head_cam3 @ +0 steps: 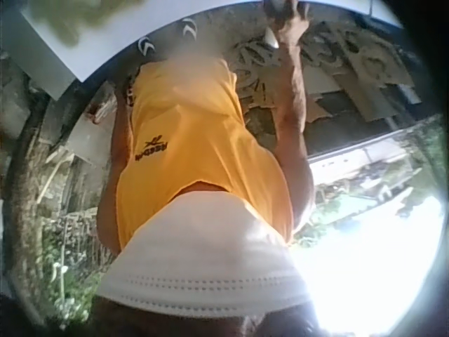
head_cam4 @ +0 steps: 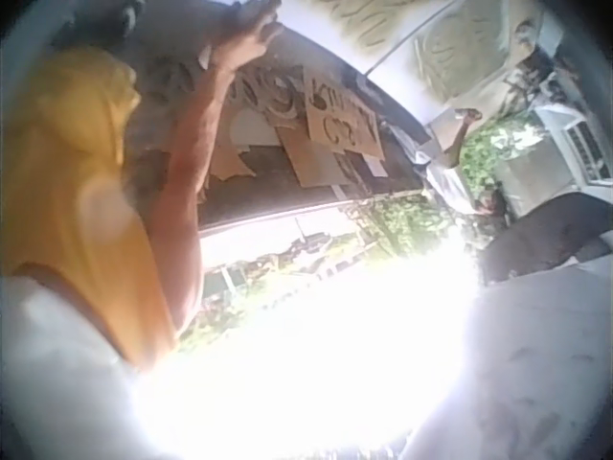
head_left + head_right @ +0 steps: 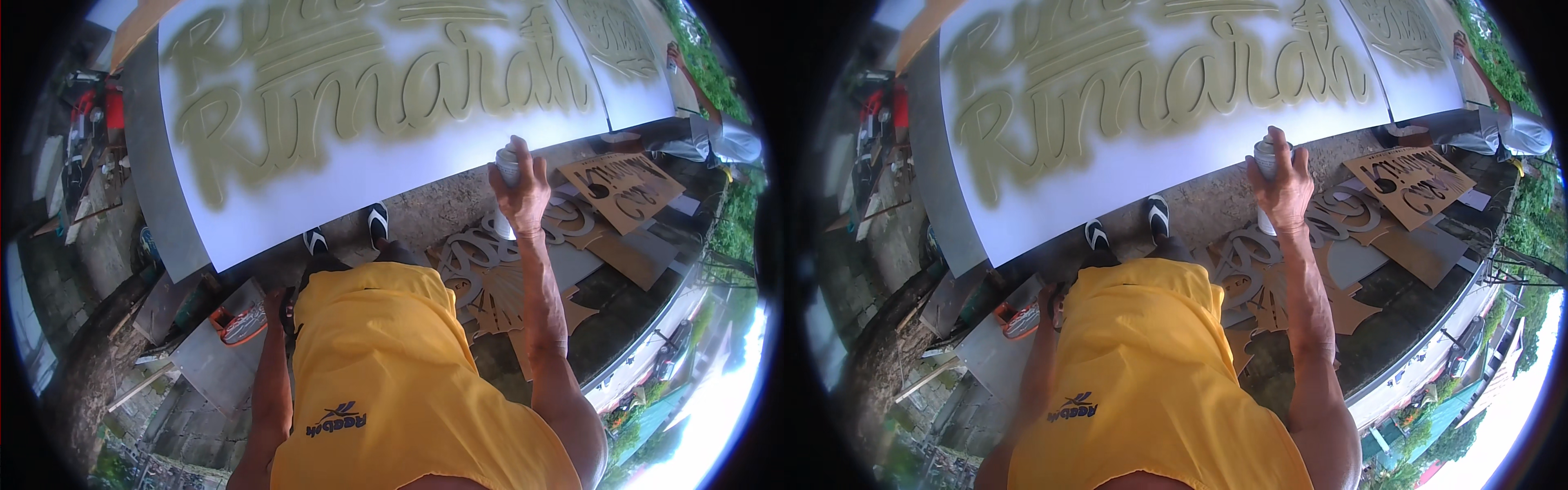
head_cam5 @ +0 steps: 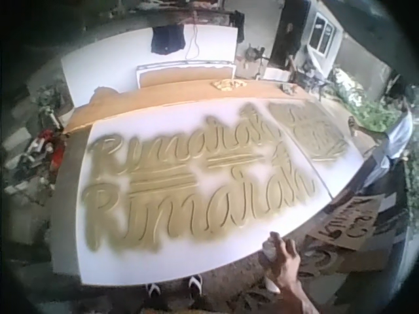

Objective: Spray painting gold lettering onto a sign board.

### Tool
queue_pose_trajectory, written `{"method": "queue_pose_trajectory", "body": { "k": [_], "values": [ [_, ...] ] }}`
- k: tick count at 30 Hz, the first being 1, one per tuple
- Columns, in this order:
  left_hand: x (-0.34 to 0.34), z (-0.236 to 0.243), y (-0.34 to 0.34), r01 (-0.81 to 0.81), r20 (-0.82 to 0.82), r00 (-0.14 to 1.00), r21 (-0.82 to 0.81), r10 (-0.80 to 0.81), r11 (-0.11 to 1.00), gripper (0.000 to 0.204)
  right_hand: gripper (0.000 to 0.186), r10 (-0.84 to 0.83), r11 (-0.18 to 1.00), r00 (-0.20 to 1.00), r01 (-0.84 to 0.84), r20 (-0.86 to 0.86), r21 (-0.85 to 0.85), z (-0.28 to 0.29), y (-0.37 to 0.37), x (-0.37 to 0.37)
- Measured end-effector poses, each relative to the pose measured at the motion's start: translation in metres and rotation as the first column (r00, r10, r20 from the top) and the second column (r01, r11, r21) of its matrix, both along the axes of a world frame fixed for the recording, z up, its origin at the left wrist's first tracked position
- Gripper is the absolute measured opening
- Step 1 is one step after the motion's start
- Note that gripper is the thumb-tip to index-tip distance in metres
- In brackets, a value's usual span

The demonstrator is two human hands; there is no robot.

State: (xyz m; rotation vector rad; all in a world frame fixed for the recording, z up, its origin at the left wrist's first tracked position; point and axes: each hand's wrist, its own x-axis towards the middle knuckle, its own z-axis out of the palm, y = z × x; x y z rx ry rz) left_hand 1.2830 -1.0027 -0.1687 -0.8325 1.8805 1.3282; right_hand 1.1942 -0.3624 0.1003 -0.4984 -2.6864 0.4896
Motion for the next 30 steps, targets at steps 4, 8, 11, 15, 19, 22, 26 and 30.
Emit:
{"method": "queue_pose_trajectory", "body": {
  "k": [4, 8, 11, 15, 19, 22, 26, 30],
  "values": [
    [-0.013, -0.003, -0.006, 0.129, 0.039, 0.992, -0.163, -0.124, 0.978, 0.020, 0.066, 0.008, 1.000, 0.998, -0.006, -0.062, 0.030, 0.005, 0.020, -0.014],
    [-0.019, 0.003, 0.011, 0.337, -0.567, 0.641, -0.398, -0.517, 0.853, 0.022, 0.068, -0.028, 0.999, 0.983, 0.034, -0.179, 0.030, 0.017, 0.030, -0.020],
    [-0.037, 0.039, 0.038, 0.068, -0.207, 0.973, -0.158, -0.100, 0.985, 0.024, 0.071, -0.121, 0.993, 0.928, 0.109, -0.354, -0.054, 0.035, 0.045, -0.014],
    [-0.004, 0.007, -0.002, 0.258, -0.447, 0.777, -0.416, -0.443, 0.872, 0.020, 0.071, -0.350, 0.925, 0.685, 0.145, -0.638, -0.352, 0.088, 0.056, 0.000],
    [0.005, -0.019, 0.009, -0.174, 0.095, 0.984, 0.367, 0.149, 0.914, 0.034, 0.056, -0.557, 0.739, 0.367, -0.189, -0.745, -0.646, 0.106, 0.086, 0.061],
    [0.009, -0.017, 0.004, -0.274, 0.230, 0.956, 0.490, 0.181, 0.827, 0.045, 0.059, -0.534, 0.179, 0.696, -0.461, -0.479, -0.869, 0.085, -0.002, 0.065],
    [-0.004, -0.038, 0.013, -0.265, 0.162, 0.963, 0.449, 0.214, 0.853, 0.053, 0.067, -0.841, 0.151, 0.438, -0.373, -0.317, -0.915, 0.082, 0.031, 0.095],
    [-0.030, -0.045, -0.001, -0.258, 0.220, 0.962, 0.557, 0.159, 0.790, 0.051, 0.064, -0.483, -0.024, 0.772, -0.482, -0.412, -0.876, 0.075, -0.025, 0.095]
  ]
}}
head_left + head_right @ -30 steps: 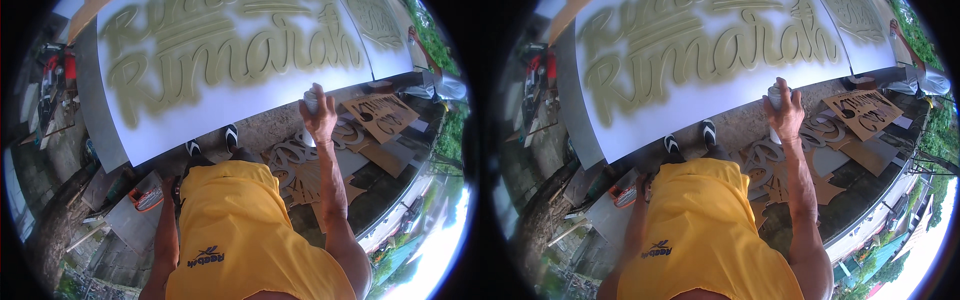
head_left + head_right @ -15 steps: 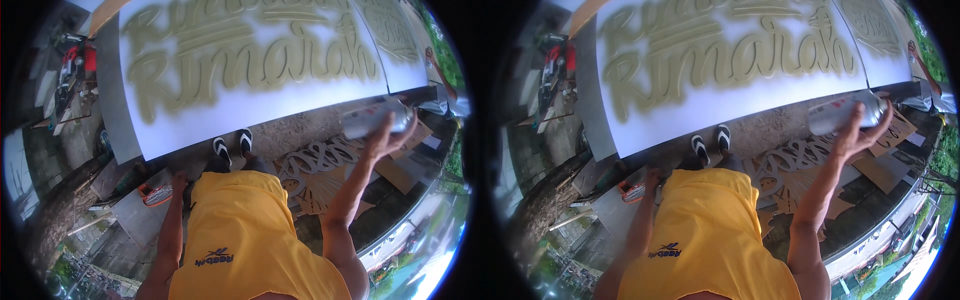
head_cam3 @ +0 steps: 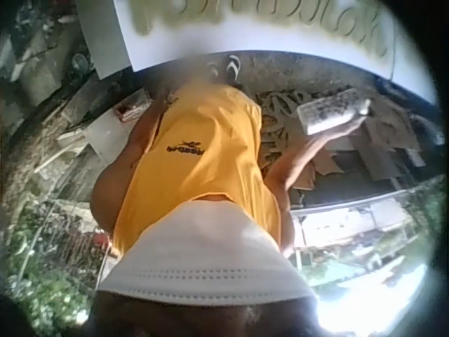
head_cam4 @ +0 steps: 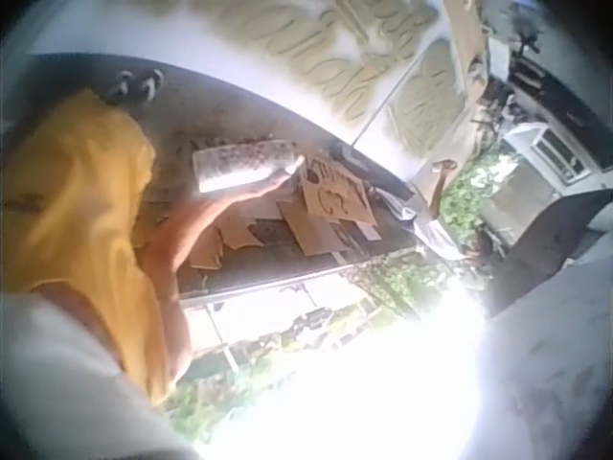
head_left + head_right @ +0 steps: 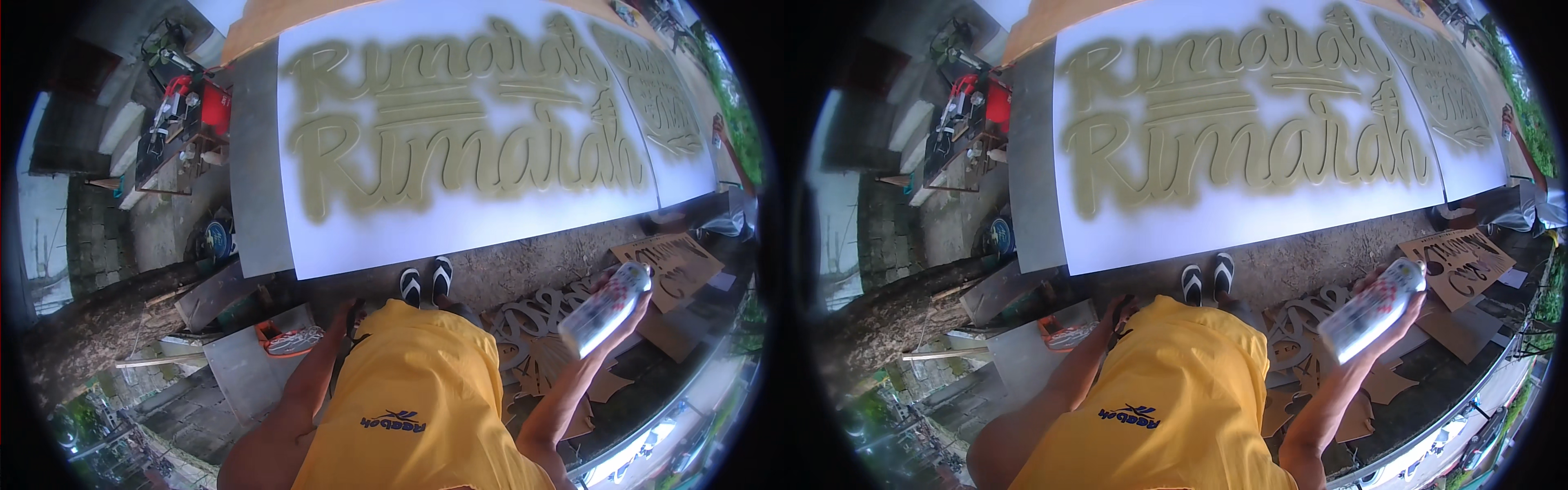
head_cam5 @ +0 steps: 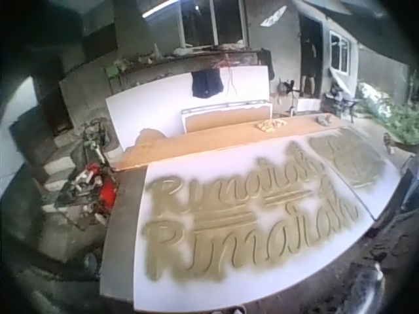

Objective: Spray painting gold lettering onto a sign board.

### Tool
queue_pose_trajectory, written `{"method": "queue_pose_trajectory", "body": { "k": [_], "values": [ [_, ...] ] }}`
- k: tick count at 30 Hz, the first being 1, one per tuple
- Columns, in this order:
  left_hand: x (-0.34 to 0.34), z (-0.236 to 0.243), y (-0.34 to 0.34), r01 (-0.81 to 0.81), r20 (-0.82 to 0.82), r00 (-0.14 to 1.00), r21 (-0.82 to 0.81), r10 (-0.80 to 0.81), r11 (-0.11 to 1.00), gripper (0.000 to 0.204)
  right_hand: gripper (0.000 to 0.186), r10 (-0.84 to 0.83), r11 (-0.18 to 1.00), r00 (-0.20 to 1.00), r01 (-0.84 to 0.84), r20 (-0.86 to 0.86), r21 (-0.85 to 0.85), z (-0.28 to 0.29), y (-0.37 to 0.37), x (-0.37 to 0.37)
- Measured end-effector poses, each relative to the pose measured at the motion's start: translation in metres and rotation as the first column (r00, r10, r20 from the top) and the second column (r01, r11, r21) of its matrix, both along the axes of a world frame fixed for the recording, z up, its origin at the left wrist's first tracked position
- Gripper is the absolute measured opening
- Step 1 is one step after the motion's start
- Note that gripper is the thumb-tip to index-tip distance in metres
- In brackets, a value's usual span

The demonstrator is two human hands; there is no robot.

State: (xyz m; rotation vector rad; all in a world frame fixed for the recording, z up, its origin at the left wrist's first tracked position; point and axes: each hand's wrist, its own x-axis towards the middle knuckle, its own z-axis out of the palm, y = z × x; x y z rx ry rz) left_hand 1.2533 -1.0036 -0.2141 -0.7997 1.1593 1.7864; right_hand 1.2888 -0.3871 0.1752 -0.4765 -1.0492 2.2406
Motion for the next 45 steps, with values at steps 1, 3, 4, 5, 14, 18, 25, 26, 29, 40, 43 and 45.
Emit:
{"method": "queue_pose_trajectory", "body": {
  "k": [1, 3, 4, 5, 14, 18, 25, 26, 29, 40, 43, 45],
  "values": [
    [-0.005, -0.008, -0.005, 0.084, -0.049, 0.995, -0.092, -0.088, 0.992, 0.049, 0.063, 0.261, 0.959, 0.963, -0.251, -0.062, 0.133, 0.013, -0.029, -0.007],
    [-0.005, -0.004, -0.012, 0.175, -0.071, 0.979, -0.182, -0.190, 0.968, 0.047, 0.061, -0.225, 0.972, 0.973, 0.221, -0.044, -0.085, 0.031, -0.024, -0.006],
    [-0.016, 0.018, 0.002, 0.174, -0.184, 0.962, -0.163, -0.204, 0.971, 0.041, 0.061, -0.406, 0.907, 0.912, 0.409, 0.053, -0.099, 0.034, -0.024, 0.003],
    [-0.031, 0.034, 0.013, 0.164, -0.307, 0.929, -0.150, -0.204, 0.975, 0.035, 0.061, -0.561, 0.811, 0.817, 0.575, 0.138, -0.109, 0.034, -0.022, 0.005],
    [-0.036, 0.038, 0.001, 0.130, -0.374, 0.615, -0.820, -0.694, 0.557, 0.029, 0.066, -0.224, 0.940, 0.964, 0.175, 0.143, 0.293, 0.042, -0.062, 0.009],
    [-0.021, 0.024, -0.010, 0.107, -0.365, 0.716, -0.786, -0.596, 0.609, 0.030, 0.072, -0.484, 0.862, 0.872, 0.463, 0.066, 0.204, 0.067, -0.049, -0.012],
    [-0.005, 0.038, -0.006, 0.253, -0.108, 0.939, -0.428, -0.327, 0.868, 0.015, 0.063, -0.293, 0.922, 0.951, 0.254, 0.097, 0.292, 0.069, -0.064, -0.043],
    [-0.008, 0.043, 0.002, 0.243, -0.025, 0.960, -0.417, -0.278, 0.876, 0.014, 0.064, -0.418, 0.855, 0.904, 0.360, 0.085, 0.373, 0.078, -0.064, -0.058],
    [0.008, 0.022, 0.006, 0.092, 0.038, 0.996, -0.484, -0.085, 0.870, 0.015, 0.079, -0.214, 0.683, 0.961, 0.021, 0.173, 0.730, 0.061, -0.054, -0.098],
    [0.050, 0.072, 0.088, -0.317, -0.092, 0.938, -0.621, 0.335, 0.717, 0.017, 0.070, 0.191, -0.008, 0.971, -0.146, 0.145, 0.989, 0.058, -0.163, -0.355],
    [0.086, 0.065, 0.096, -0.143, -0.147, 0.988, -0.770, 0.045, 0.622, 0.018, 0.069, 0.197, -0.060, 0.979, -0.041, 0.052, 0.997, 0.038, -0.199, -0.425],
    [0.111, 0.057, 0.090, -0.017, -0.089, 0.990, -0.847, -0.109, 0.531, 0.018, 0.067, 0.219, -0.088, 0.974, -0.031, 0.050, 0.996, 0.022, -0.220, -0.462]
  ]
}}
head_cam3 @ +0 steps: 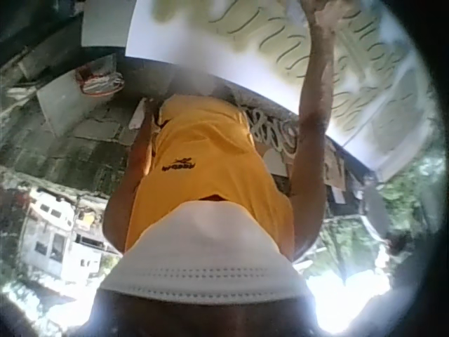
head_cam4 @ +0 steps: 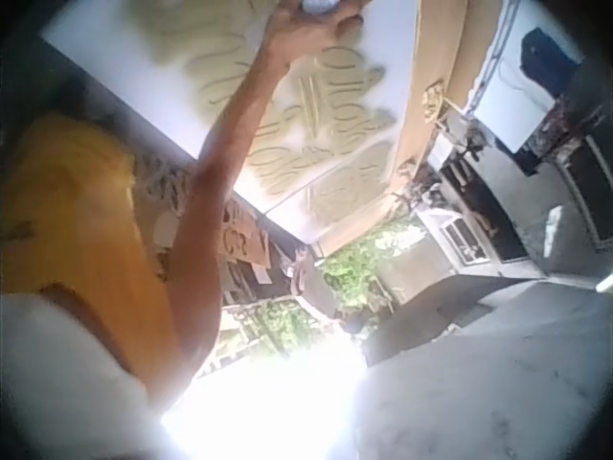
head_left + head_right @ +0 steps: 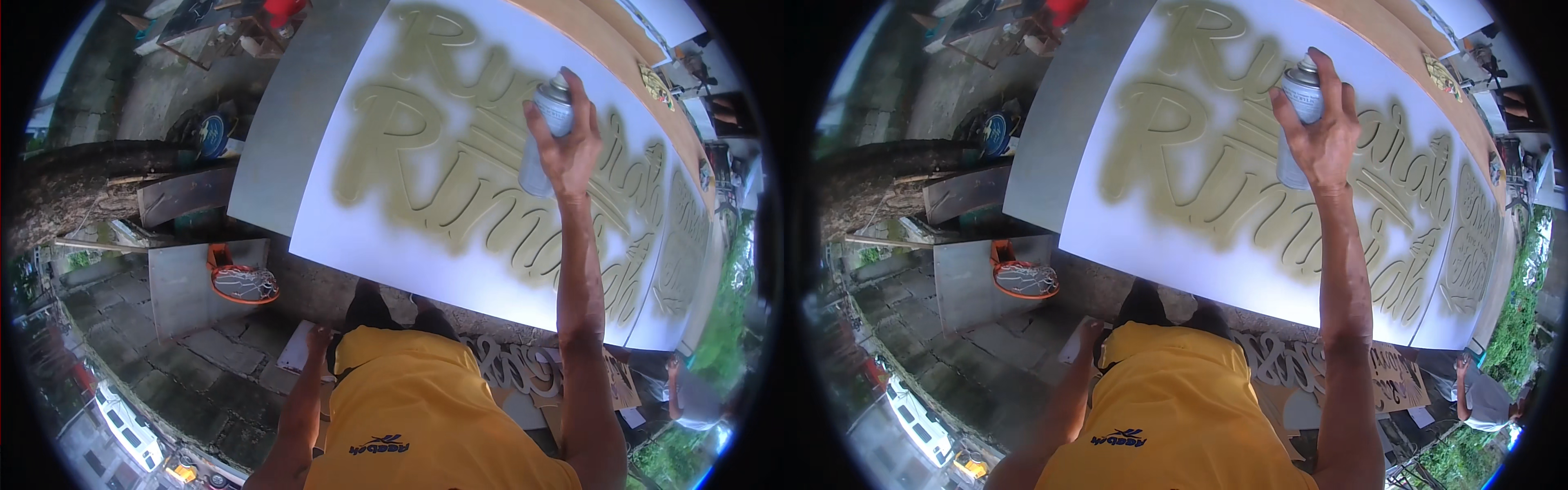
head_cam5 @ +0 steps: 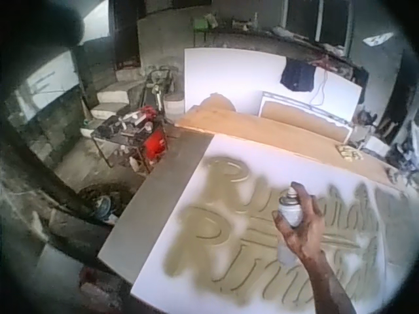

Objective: Spray painting gold lettering onto a sign board.

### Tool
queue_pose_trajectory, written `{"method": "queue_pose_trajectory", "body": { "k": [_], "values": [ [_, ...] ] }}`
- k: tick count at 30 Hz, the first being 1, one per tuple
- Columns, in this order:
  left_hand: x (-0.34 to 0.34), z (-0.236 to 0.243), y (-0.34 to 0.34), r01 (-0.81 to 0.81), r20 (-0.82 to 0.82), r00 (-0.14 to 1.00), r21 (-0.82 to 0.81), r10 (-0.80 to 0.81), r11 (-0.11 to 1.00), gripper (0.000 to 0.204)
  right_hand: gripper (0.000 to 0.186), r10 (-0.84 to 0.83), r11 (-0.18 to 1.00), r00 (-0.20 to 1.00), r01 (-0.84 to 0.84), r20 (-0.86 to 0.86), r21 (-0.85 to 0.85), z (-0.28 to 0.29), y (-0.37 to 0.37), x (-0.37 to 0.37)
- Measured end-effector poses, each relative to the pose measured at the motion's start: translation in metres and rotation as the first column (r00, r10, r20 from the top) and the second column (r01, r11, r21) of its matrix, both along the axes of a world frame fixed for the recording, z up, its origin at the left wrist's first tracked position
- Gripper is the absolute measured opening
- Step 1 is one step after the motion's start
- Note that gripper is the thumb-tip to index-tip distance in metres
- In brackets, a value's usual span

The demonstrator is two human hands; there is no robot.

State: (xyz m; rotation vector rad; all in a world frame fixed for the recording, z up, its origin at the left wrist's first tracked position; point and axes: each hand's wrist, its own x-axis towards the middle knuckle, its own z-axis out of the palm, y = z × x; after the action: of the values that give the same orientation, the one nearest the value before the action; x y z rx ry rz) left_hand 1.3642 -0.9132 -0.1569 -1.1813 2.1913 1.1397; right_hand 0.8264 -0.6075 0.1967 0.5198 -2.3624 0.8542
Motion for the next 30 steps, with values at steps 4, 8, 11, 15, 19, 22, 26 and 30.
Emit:
{"method": "queue_pose_trajectory", "body": {
  "k": [4, 8, 11, 15, 19, 22, 26, 30],
  "values": [
    [0.099, -0.075, -0.031, -0.445, 0.343, 0.863, 0.168, 0.371, 0.880, 0.024, 0.065, 0.036, 0.999, 0.993, -0.040, 0.109, 0.032, -0.041, -0.059, -0.054],
    [0.077, -0.053, -0.038, -0.583, 0.379, 0.801, 0.312, 0.464, 0.750, 0.025, 0.066, 0.021, 0.989, 0.991, -0.040, 0.131, 0.140, -0.068, -0.079, -0.084],
    [0.011, -0.031, -0.059, -0.718, 0.423, 0.696, 0.424, 0.580, 0.552, 0.022, 0.066, -0.014, 0.981, 0.987, -0.017, 0.158, 0.192, -0.074, -0.081, -0.098],
    [0.041, -0.064, -0.089, -0.305, 0.104, 0.952, 0.231, 0.288, 0.924, 0.020, 0.066, 0.040, 0.978, 0.986, -0.072, 0.160, 0.197, -0.092, -0.113, -0.122],
    [-0.011, -0.035, -0.098, -0.178, -0.007, 0.983, 0.164, 0.182, 0.970, 0.019, 0.065, -0.012, 0.962, 0.993, -0.021, 0.121, 0.273, -0.099, -0.109, -0.142],
    [-0.049, -0.009, -0.103, -0.188, 0.153, 0.974, 0.135, 0.167, 0.973, 0.018, 0.064, -0.078, 0.955, 0.993, 0.048, 0.093, 0.291, -0.095, -0.104, -0.159],
    [-0.058, -0.002, -0.110, -0.290, 0.266, 0.934, 0.177, 0.238, 0.941, 0.017, 0.063, -0.024, 0.961, 0.997, 0.004, 0.071, 0.275, -0.093, -0.111, -0.172],
    [-0.056, -0.007, -0.106, -0.309, 0.225, 0.937, 0.173, 0.267, 0.935, 0.016, 0.064, 0.048, 0.946, 0.992, -0.081, 0.113, 0.314, -0.100, -0.109, -0.149]
  ]
}}
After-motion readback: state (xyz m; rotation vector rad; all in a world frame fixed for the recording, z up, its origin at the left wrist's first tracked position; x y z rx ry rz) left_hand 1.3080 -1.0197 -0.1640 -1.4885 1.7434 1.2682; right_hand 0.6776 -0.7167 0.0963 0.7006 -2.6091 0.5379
